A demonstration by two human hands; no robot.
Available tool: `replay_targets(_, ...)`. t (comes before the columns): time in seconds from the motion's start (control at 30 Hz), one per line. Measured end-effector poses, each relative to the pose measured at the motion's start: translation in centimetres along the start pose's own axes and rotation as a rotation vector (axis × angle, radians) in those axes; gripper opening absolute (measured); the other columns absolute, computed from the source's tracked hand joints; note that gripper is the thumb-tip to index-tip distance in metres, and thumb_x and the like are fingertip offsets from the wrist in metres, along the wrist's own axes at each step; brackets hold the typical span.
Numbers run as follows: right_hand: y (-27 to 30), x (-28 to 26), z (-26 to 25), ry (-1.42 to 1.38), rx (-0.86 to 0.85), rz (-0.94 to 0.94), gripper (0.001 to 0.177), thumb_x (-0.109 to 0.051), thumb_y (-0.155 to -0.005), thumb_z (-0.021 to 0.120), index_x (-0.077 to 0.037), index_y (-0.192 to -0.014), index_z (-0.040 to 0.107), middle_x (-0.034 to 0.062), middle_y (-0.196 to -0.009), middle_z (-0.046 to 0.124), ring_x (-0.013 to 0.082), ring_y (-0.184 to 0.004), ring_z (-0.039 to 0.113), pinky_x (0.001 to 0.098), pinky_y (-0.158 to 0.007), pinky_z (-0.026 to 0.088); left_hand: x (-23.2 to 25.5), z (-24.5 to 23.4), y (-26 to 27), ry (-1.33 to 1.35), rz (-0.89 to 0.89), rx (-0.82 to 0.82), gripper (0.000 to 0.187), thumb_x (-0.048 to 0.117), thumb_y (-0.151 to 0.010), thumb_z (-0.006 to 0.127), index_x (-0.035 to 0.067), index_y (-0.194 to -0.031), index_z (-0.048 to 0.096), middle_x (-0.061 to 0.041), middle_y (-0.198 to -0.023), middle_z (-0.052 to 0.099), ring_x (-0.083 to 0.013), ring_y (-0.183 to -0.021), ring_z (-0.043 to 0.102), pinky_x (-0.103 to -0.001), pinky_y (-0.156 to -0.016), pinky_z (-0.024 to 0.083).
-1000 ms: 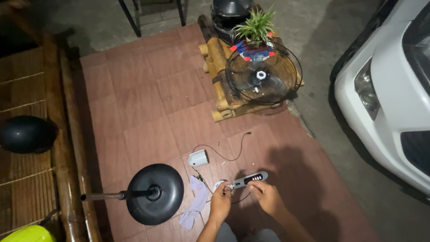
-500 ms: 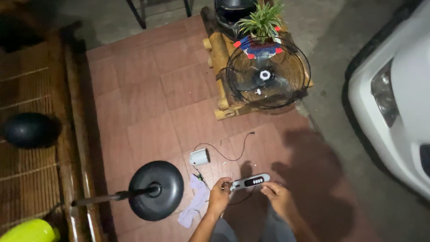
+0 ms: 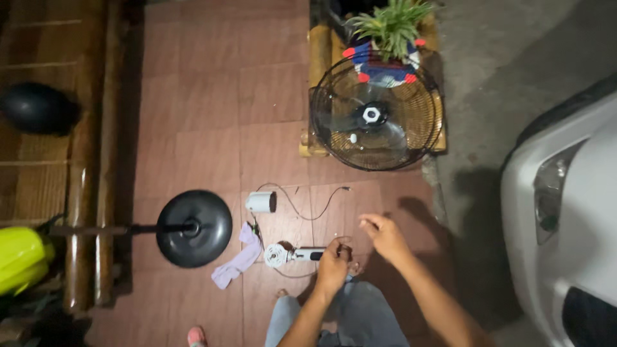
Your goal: The person assembles a standing electric fan by inserting the metal pole into the base, attaching the motor housing, and securing the fan cage. They use a screwdriver to tighten screws on the motor housing and handle the fan cage and base components.
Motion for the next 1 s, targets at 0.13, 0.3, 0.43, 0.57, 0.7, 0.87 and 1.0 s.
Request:
replay_targets(0.13, -1.1, 0.3, 0.0, -0.041, -0.071, 0.004, 0.027, -0.024, -0.094, 0.068, -0.006, -0.113, 0.074, 0.0125, -0.102, 0.08, 0.0217, -0.094, 0.076, 0.0329, -0.085, 0.056, 1.1, 0.7, -0.3, -0.048, 0.028, 0.093, 0.027, 0.008, -0.101, 0.054, 0.007, -0.125, 0.066, -0.003, -0.083, 0.064, -0.0108, -0.067, 0.06, -0.028, -0.058, 0.052)
replay_targets(0.3, -0.7, -1.3, 2.0, 0.025, -0.136, -0.151, 0.026, -0.023, -0.095, 0.069, -0.006, -0.112, 0.076, 0.013, -0.104, 0.079, 0.0178, -0.097, 0.074, 0.0316, -0.087, 0.055, 3.3, -0.8, -0.6, -0.049, 0.185, 0.205, 0.026, 0.006, -0.1, 0.055, 0.007, -0.124, 0.067, -0.005, -0.083, 0.066, -0.0106, -0.069, 0.061, -0.028, -0.06, 0.053)
replay_targets(0.43, -0.4, -1.9, 4.2, -0.008, -0.246, -0.104, 0.028, -0.024, -0.096, 0.068, -0.006, -0.115, 0.074, 0.0133, -0.104, 0.08, 0.0204, -0.095, 0.075, 0.0329, -0.084, 0.057, 2.9, -2.6, 1.3, -0.007, 0.179, 0.269, 0.027, 0.007, -0.101, 0.053, 0.008, -0.125, 0.066, -0.005, -0.088, 0.068, -0.0121, -0.072, 0.064, -0.029, -0.062, 0.055)
replay_targets(0.57, 0.8, -3.9, 5.3, 0.101, -0.313, -0.106, 0.028, -0.025, -0.096, 0.068, -0.007, -0.117, 0.075, 0.0135, -0.105, 0.079, 0.0204, -0.095, 0.074, 0.0333, -0.083, 0.056, 2.3, -4.3, 3.9, -0.088, 0.171, 0.36, 0.026, 0.01, -0.101, 0.054, 0.007, -0.123, 0.067, -0.006, -0.088, 0.071, -0.0138, -0.074, 0.069, -0.03, -0.066, 0.056)
replay_targets(0.7, 3.5, -5.7, 8.0, 0.043, -0.42, -0.141, 0.028, -0.025, -0.098, 0.065, -0.007, -0.117, 0.073, 0.0099, -0.1, 0.08, 0.015, -0.093, 0.076, 0.0301, -0.083, 0.056, 0.2, -6.0, 6.5, 0.017, 0.158, 0.404, 0.026, 0.01, -0.101, 0.054, 0.007, -0.123, 0.068, -0.009, -0.088, 0.07, -0.0163, -0.075, 0.067, -0.033, -0.068, 0.056)
replay_targets(0.87, 6.0, -6.3, 11.4, 0.051, -0.483, -0.151, 0.027, -0.021, -0.098, 0.066, -0.006, -0.119, 0.073, 0.0085, -0.097, 0.08, 0.0148, -0.087, 0.072, 0.0287, -0.079, 0.055, 0.6, -8.5, 9.3, -0.125, 0.266, 0.493, 0.024, 0.013, -0.103, 0.057, 0.002, -0.12, 0.068, -0.015, -0.093, 0.071, -0.0239, -0.082, 0.069, -0.038, -0.074, 0.056)
replay_targets(1.0, 8.6, -7.5, 14.0, 0.066, -0.517, -0.193, 0.025, -0.019, -0.099, 0.066, -0.005, -0.118, 0.075, 0.0068, -0.095, 0.079, 0.0122, -0.082, 0.069, 0.0262, -0.075, 0.055, -0.7, -11.4, 12.5, -0.11, 0.156, 0.542, 0.029, 0.014, -0.099, 0.056, 0.004, -0.122, 0.069, -0.017, -0.091, 0.072, -0.0284, -0.081, 0.069, -0.041, -0.074, 0.054)
Point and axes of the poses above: each hand's wrist, its own y-axis away from the middle knuckle, its own z-axis out of the palm, x = y × z, the point moved 9 cm from there along -y, towards the middle knuckle
